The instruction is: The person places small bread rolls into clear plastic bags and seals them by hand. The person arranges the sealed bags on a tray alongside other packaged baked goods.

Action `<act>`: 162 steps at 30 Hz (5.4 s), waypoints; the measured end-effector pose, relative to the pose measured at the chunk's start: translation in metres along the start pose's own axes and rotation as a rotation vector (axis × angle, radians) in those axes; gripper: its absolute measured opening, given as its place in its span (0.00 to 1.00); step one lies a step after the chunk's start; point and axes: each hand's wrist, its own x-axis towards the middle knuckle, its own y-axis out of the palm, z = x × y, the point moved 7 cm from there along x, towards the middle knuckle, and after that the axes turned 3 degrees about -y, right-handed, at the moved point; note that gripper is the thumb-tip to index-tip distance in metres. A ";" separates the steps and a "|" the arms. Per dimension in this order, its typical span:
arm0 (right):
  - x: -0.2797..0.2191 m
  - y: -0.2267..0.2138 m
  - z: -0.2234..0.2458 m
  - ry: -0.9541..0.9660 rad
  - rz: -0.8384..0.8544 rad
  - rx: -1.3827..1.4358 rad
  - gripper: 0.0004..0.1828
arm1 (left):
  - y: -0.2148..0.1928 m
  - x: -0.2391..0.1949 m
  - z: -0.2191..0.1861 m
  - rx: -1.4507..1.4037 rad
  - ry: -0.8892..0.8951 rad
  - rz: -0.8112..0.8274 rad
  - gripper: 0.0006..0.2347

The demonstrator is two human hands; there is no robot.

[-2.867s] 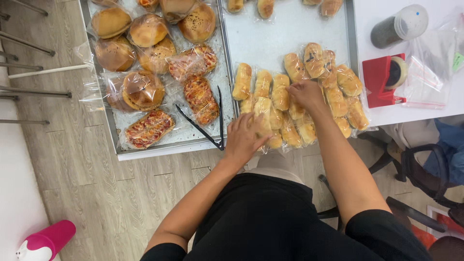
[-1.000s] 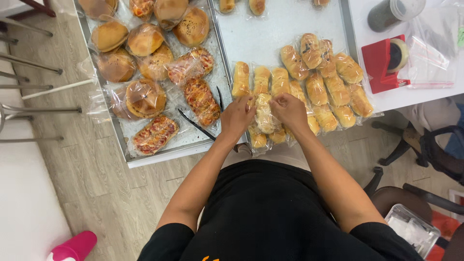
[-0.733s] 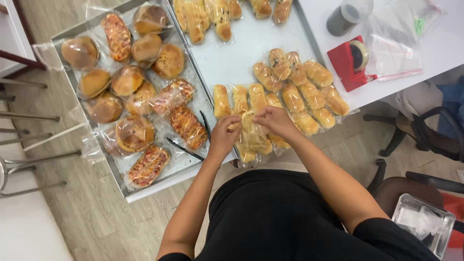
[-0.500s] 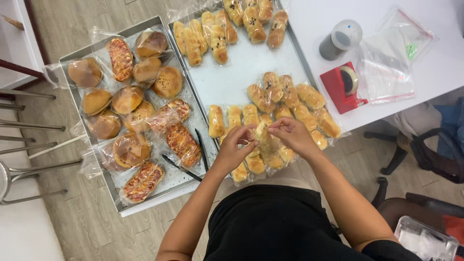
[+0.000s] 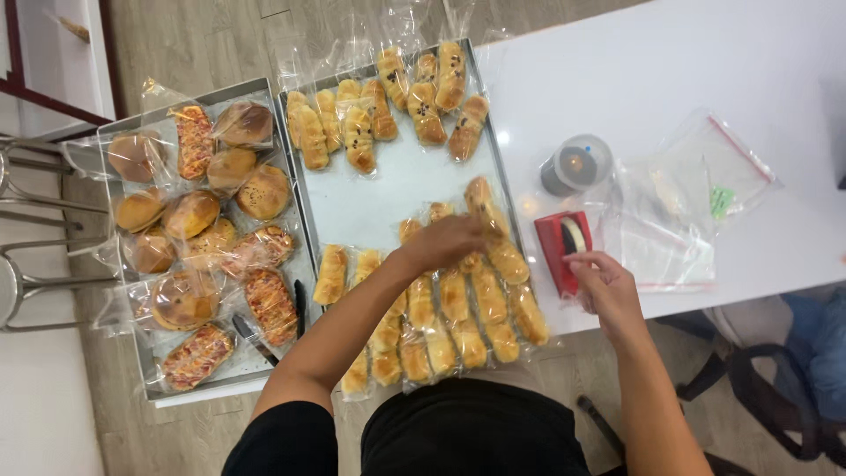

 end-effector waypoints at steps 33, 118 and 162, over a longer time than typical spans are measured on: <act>0.013 0.150 0.138 -0.459 0.317 0.002 0.17 | -0.112 -0.060 -0.052 -0.522 -0.550 -0.856 0.07; -0.145 0.323 -0.012 -0.372 0.147 -0.328 0.05 | -0.079 -0.331 -0.013 -0.602 -0.545 -0.608 0.06; -0.163 0.346 -0.086 0.010 0.217 -0.360 0.14 | 0.013 -0.385 -0.001 -1.158 -0.999 -0.536 0.10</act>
